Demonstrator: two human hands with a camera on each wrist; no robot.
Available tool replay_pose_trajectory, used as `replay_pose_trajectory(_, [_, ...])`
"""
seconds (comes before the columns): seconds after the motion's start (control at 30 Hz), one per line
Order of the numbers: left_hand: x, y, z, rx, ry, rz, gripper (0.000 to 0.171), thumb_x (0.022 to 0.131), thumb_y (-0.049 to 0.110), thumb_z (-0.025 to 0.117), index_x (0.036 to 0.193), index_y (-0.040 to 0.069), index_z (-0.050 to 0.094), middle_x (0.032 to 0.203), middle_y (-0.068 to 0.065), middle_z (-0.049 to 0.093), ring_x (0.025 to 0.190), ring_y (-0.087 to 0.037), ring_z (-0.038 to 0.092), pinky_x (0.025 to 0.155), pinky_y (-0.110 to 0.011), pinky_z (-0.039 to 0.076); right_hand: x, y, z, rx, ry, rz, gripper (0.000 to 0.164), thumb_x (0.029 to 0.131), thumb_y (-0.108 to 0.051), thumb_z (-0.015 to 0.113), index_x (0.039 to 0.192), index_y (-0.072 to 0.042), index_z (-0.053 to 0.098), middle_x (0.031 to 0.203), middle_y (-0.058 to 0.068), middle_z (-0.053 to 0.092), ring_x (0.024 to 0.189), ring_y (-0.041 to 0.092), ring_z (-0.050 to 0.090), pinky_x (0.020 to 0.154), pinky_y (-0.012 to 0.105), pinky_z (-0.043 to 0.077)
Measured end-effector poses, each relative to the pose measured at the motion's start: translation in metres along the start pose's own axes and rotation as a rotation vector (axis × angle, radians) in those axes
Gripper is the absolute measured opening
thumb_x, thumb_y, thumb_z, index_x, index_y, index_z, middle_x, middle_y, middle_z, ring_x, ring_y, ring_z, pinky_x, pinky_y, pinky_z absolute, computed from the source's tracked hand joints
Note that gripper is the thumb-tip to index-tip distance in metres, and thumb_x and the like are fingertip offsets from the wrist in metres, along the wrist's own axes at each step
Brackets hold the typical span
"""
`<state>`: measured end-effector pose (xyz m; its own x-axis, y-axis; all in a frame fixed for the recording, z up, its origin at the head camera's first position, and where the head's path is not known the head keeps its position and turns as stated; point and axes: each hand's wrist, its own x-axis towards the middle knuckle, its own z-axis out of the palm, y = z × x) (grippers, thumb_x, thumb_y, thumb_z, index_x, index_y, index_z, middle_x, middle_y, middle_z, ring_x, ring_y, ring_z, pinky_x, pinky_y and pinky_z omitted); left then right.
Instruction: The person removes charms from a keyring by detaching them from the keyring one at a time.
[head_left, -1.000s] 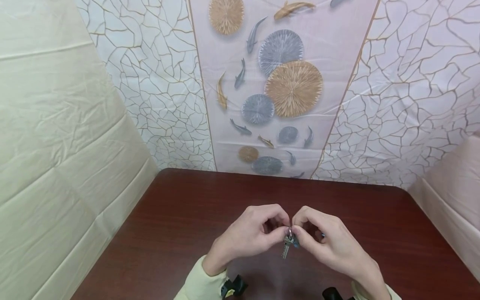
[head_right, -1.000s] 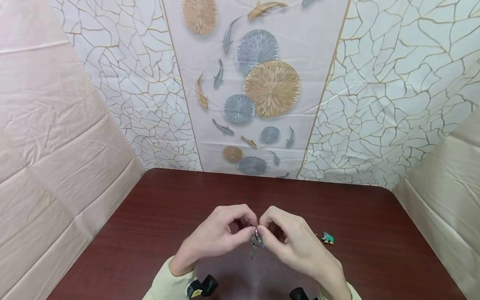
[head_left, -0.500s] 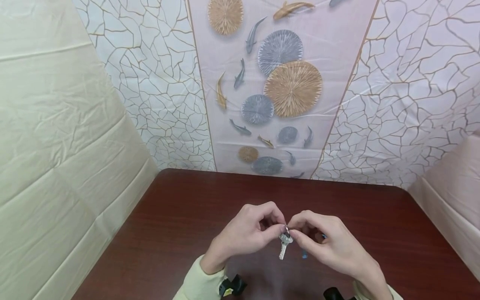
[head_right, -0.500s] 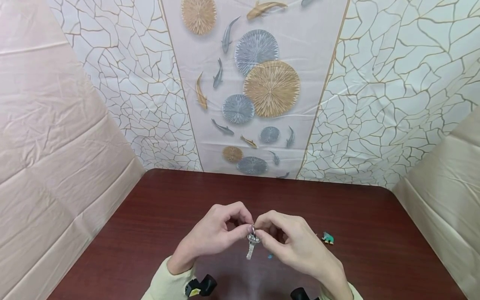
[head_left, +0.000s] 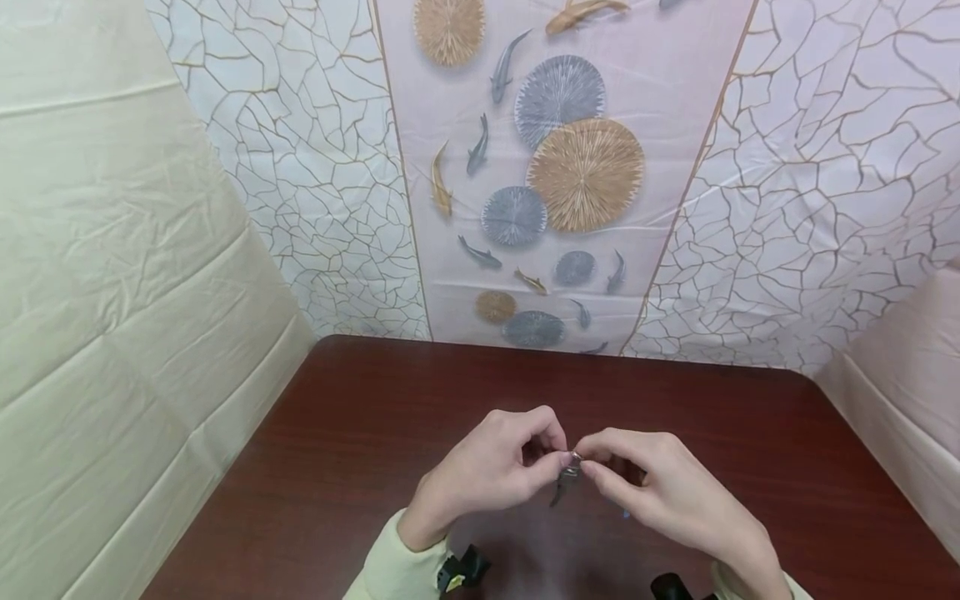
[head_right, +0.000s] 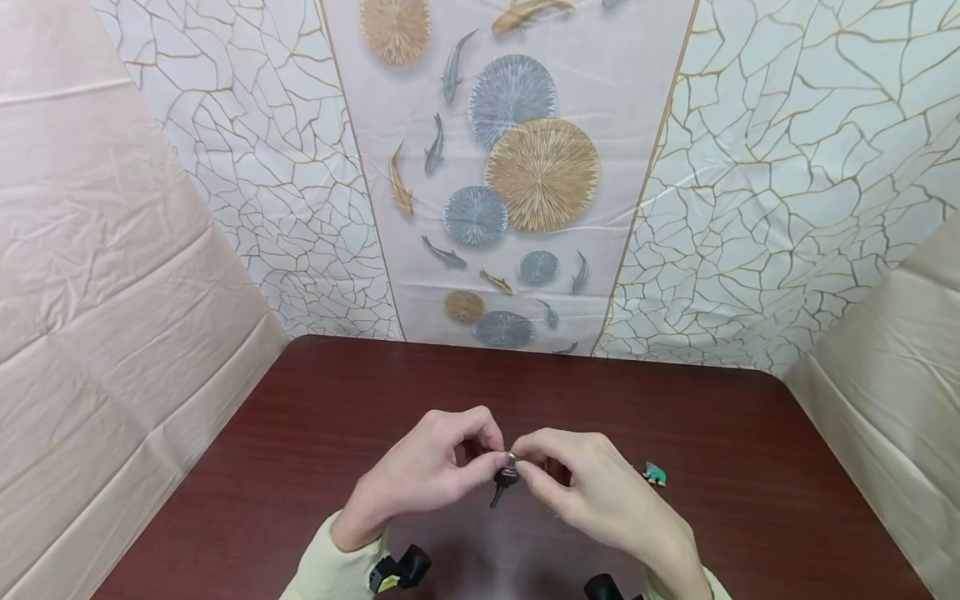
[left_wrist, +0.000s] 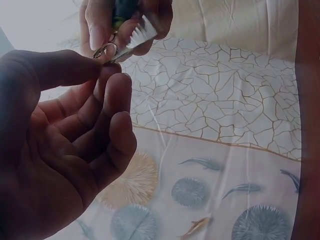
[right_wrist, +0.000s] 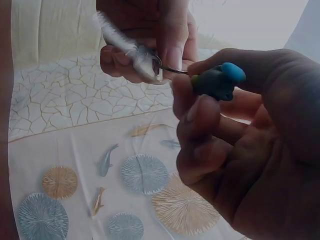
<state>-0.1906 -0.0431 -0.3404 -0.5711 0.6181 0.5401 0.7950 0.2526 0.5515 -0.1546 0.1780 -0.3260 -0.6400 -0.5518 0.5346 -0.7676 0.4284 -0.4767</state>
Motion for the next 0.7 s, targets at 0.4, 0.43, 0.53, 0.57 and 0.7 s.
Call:
replay_pose_trajectory(0.4, [0.0009,-0.0007,0.0007,0.015,-0.035,0.011,0.009,0.092,0.009,0.066,0.090,0.016,0.060,0.073,0.008,0.062,0.063,0.007,0.049,0.059,-0.007,0.042,0.0011,0.0077,-0.0032,0.174,-0.093,0.057,0.024,0.093,-0.003,0.064,0.096,-0.026,0.062,0.076,-0.018,0.055,0.054,-0.005,0.050,0.047,0.014,0.043])
replay_pose_trajectory(0.43, [0.0009,-0.0008,0.0008,0.010,-0.037,0.017,0.008,0.092,0.009,0.066,0.090,0.015,0.060,0.073,0.008,0.062,0.063,0.006,0.049,0.059,-0.007,0.042,0.0010,0.0080,-0.0033,0.181,-0.096,0.062,0.024,0.093,-0.002,0.064,0.095,-0.026,0.062,0.074,-0.018,0.055,0.054,-0.005,0.050,0.047,0.014,0.043])
replay_pose_trajectory(0.53, [0.0017,-0.0012,0.0011,0.021,-0.035,0.047,0.006,0.093,0.010,0.065,0.092,0.015,0.061,0.077,0.008,0.062,0.067,0.005,0.050,0.062,-0.009,0.045,0.0008,0.0079,-0.0028,0.156,-0.089,0.055,0.027,0.091,0.000,0.064,0.094,-0.027,0.059,0.072,-0.021,0.052,0.056,-0.005,0.050,0.048,0.014,0.043])
replay_pose_trajectory(0.57, [0.0019,-0.0011,0.0010,0.025,-0.029,0.059,0.005,0.094,0.010,0.064,0.092,0.014,0.062,0.079,0.007,0.062,0.069,0.005,0.050,0.063,-0.009,0.045,0.0008,0.0078,-0.0023,0.152,-0.086,0.055,0.028,0.091,0.001,0.064,0.093,-0.027,0.059,0.071,-0.022,0.051,0.056,-0.005,0.050,0.048,0.014,0.043])
replay_pose_trajectory(0.7, [0.0017,0.0005,0.0002,0.065,0.007,0.113,0.002,0.094,0.010,0.063,0.094,0.012,0.063,0.085,0.006,0.063,0.074,0.003,0.052,0.067,-0.009,0.046,0.0005,0.0075,-0.0010,0.154,-0.083,0.058,0.031,0.088,0.002,0.066,0.094,-0.027,0.059,0.073,-0.022,0.053,0.060,-0.004,0.050,0.049,0.014,0.044])
